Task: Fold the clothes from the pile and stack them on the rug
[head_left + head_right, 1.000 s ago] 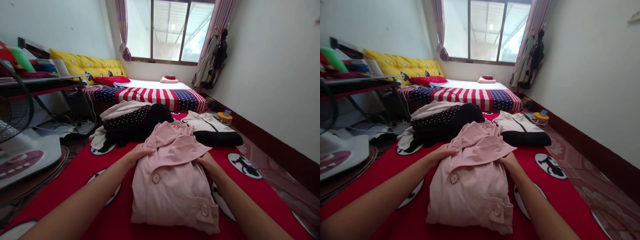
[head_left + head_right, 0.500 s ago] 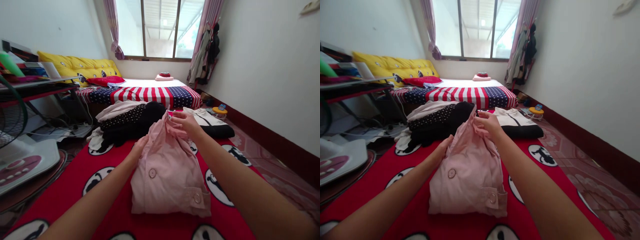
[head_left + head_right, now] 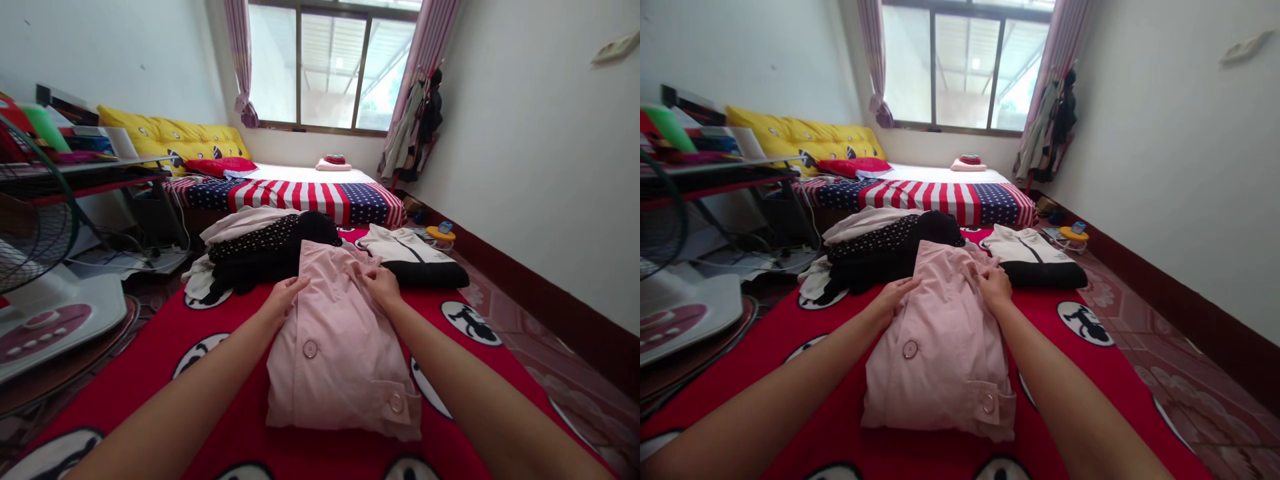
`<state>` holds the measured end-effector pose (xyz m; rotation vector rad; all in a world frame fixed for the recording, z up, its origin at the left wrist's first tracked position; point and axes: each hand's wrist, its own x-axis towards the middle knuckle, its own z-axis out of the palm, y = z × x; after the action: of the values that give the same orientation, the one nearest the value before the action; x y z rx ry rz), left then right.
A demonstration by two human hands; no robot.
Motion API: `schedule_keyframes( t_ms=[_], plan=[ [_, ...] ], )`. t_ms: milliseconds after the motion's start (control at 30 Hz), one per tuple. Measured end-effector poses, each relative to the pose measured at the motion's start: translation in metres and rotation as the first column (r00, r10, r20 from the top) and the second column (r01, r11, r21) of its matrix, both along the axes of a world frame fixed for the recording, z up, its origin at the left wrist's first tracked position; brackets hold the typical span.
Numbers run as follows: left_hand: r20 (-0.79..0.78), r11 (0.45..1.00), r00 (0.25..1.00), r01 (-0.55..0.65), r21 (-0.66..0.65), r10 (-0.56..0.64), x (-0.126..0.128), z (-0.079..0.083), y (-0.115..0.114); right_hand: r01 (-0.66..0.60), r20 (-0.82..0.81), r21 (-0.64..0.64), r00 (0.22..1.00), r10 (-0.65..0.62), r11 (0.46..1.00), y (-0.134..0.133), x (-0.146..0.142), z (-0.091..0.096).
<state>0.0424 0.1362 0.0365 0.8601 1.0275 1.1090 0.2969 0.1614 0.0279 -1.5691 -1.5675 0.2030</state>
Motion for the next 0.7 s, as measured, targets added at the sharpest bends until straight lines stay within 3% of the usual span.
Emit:
schedule_keyframes(
  t_ms=[167, 300, 367, 467, 500, 533, 567, 600, 633, 700],
  plan=[
    [0.120, 0.979, 0.992, 0.003, 0.202, -0.028, 0.008, 0.006, 0.017, 0.042, -0.291, 0.034, 0.956, -0.030, 0.999, 0.010, 0.017, 0.003],
    [-0.106, 0.962, 0.984, -0.115, 0.248, 0.145, 0.011, -0.014, 0.041, 0.055, -0.297, -0.047, 0.953, -0.066, 0.997, 0.013, 0.018, -0.006],
    [-0.188, 0.959, 0.961, -0.155, 0.239, 0.202, 0.008, -0.027, 0.047, 0.081, -0.265, -0.063, 0.960, -0.095, 0.995, 0.001, 0.009, -0.002],
    [-0.213, 0.944, 0.943, -0.198, 0.262, 0.257, -0.006, -0.035, 0.037, 0.093, -0.167, 0.066, 0.983, -0.081, 0.993, -0.048, -0.016, 0.020],
    [-0.214, 0.938, 0.936, -0.217, 0.272, 0.278, -0.013, -0.036, 0.029, 0.027, -0.073, 0.152, 0.997, -0.016, 0.988, -0.073, -0.027, 0.029],
    [-0.212, 0.930, 0.930, -0.236, 0.283, 0.301, -0.020, -0.035, 0.018, -0.124, 0.048, 0.182, 0.992, 0.117, 0.976, -0.100, -0.038, 0.036],
    [-0.208, 0.921, 0.924, -0.255, 0.294, 0.322, -0.027, -0.034, 0.006, -0.273, 0.162, 0.139, 0.954, 0.250, 0.952, -0.127, -0.049, 0.041],
    [-0.200, 0.913, 0.919, -0.272, 0.305, 0.340, -0.035, -0.034, -0.007, -0.405, 0.292, 0.018, 0.876, 0.383, 0.914, -0.151, -0.060, 0.042],
    [-0.190, 0.906, 0.915, -0.286, 0.313, 0.355, -0.041, -0.034, -0.021, -0.452, 0.380, -0.081, 0.810, 0.447, 0.888, -0.172, -0.069, 0.040],
    [-0.159, 0.897, 0.914, -0.313, 0.311, 0.373, -0.052, -0.036, -0.047, -0.425, 0.487, -0.258, 0.718, 0.497, 0.867, -0.196, -0.083, 0.027]
  ],
)
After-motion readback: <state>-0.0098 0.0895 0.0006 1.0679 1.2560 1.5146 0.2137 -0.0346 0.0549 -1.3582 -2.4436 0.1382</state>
